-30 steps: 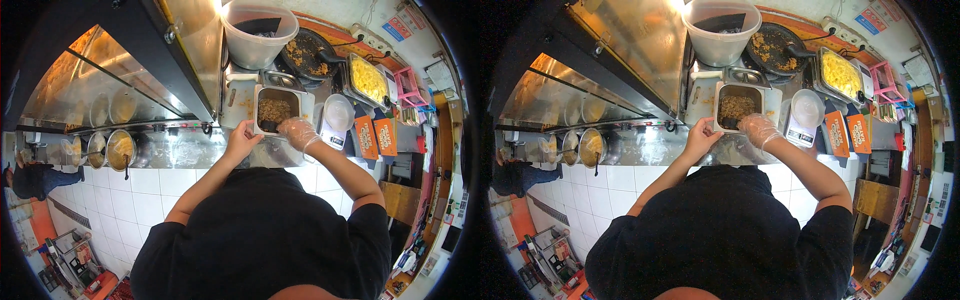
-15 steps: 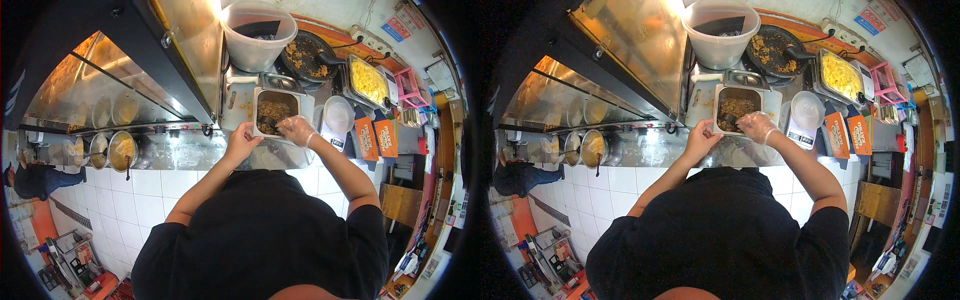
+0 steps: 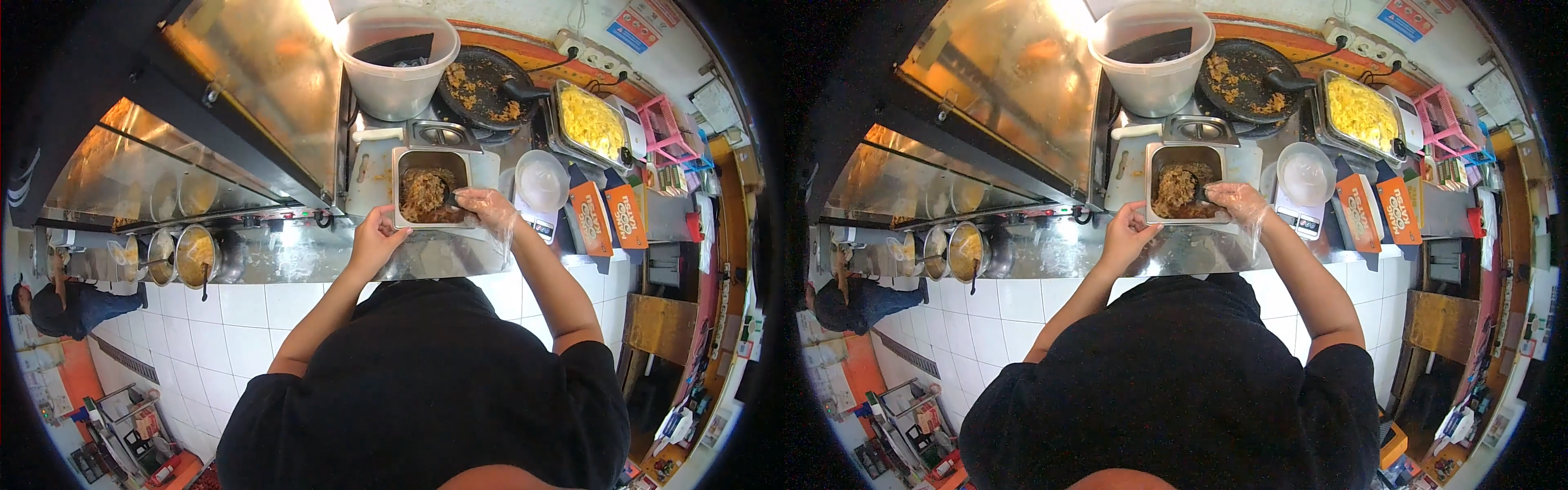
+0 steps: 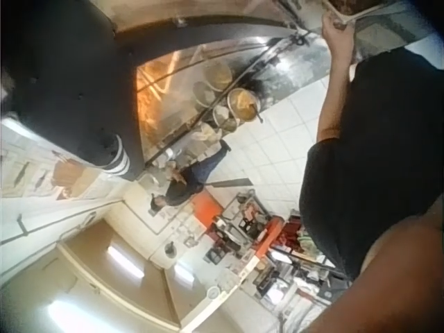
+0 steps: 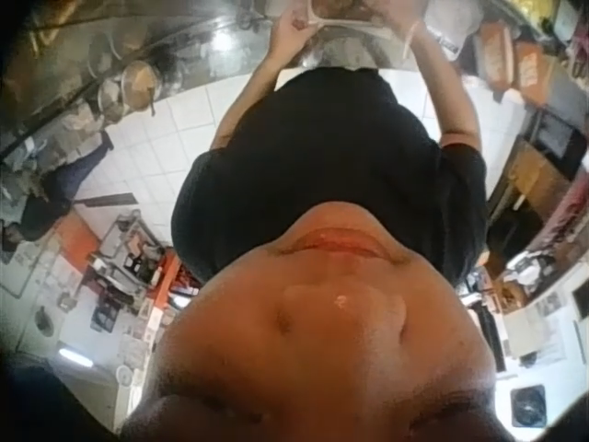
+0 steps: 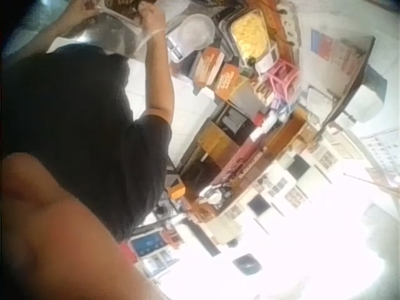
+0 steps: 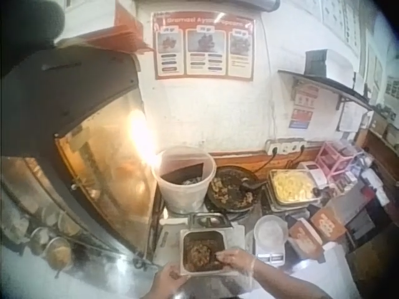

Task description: Cutting chicken katsu, plating rice and egg, and packing them into delivery boxes.

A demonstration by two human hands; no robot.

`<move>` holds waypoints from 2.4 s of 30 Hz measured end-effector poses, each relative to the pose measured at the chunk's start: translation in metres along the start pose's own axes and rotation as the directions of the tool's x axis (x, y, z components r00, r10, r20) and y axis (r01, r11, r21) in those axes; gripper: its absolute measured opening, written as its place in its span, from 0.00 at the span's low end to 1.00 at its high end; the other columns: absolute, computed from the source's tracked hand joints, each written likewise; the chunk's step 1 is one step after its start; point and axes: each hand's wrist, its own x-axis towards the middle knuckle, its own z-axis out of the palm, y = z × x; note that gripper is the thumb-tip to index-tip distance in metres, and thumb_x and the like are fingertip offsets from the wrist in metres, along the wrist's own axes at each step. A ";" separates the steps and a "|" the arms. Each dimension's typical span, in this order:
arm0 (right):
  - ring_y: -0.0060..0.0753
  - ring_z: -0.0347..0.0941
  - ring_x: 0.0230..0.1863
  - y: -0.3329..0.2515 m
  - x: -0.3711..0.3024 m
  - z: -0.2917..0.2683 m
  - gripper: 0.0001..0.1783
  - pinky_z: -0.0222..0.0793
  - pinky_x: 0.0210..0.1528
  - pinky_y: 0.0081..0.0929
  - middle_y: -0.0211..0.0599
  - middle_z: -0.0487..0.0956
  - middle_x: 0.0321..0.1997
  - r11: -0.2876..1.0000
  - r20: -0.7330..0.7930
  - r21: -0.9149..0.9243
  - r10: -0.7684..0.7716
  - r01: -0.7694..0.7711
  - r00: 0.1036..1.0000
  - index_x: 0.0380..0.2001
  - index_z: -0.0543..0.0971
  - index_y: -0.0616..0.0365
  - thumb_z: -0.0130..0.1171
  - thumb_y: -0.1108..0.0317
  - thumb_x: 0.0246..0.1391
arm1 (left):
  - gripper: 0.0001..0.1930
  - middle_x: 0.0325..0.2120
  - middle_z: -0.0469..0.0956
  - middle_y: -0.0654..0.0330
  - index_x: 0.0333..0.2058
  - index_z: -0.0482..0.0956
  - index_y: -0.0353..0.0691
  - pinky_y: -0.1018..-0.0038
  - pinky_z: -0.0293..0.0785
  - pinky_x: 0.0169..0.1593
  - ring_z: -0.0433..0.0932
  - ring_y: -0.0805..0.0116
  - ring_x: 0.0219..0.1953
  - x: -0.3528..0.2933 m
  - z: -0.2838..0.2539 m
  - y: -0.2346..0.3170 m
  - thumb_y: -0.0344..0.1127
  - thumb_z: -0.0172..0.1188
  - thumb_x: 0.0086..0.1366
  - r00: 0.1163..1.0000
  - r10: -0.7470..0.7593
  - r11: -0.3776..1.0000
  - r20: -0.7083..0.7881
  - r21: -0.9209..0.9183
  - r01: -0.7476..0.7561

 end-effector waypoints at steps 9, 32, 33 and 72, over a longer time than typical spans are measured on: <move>0.14 0.59 0.20 -0.002 -0.023 -0.014 0.21 0.54 0.21 0.13 0.24 0.78 0.29 0.989 -0.008 0.120 -0.082 0.082 0.997 0.47 0.76 0.59 0.59 0.59 0.53 | 0.29 0.34 0.70 0.62 0.45 0.72 0.39 0.78 0.66 0.32 0.68 0.74 0.31 -0.001 -0.006 0.015 0.38 0.73 0.43 0.976 0.158 0.937 -0.149 0.334 -0.101; 0.13 0.62 0.22 -0.019 -0.059 -0.063 0.22 0.57 0.22 0.12 0.26 0.78 0.32 0.949 0.049 0.310 -0.077 0.058 0.996 0.47 0.74 0.60 0.62 0.59 0.52 | 0.10 0.32 0.68 0.66 0.43 0.70 0.36 0.83 0.61 0.39 0.64 0.79 0.34 0.022 0.042 0.058 0.33 0.52 0.65 0.881 0.180 0.975 -0.437 -0.038 -0.218; 0.13 0.62 0.22 -0.018 -0.065 -0.076 0.22 0.58 0.23 0.11 0.26 0.78 0.32 0.933 0.013 0.346 -0.115 0.104 0.993 0.47 0.74 0.61 0.62 0.60 0.52 | 0.10 0.32 0.68 0.66 0.43 0.70 0.36 0.82 0.62 0.40 0.65 0.79 0.34 0.026 0.045 0.060 0.33 0.52 0.65 0.886 0.190 0.972 -0.423 -0.048 -0.231; 0.47 0.75 0.40 0.019 -0.074 -0.130 0.13 0.69 0.46 0.40 0.45 0.79 0.37 0.392 -0.527 -0.833 -0.776 -0.391 0.346 0.36 0.80 0.54 0.48 0.62 0.56 | 0.09 0.36 0.68 0.65 0.41 0.73 0.36 0.81 0.63 0.40 0.65 0.78 0.34 0.018 -0.022 0.027 0.31 0.54 0.63 0.938 0.180 0.969 -0.297 -0.112 -0.221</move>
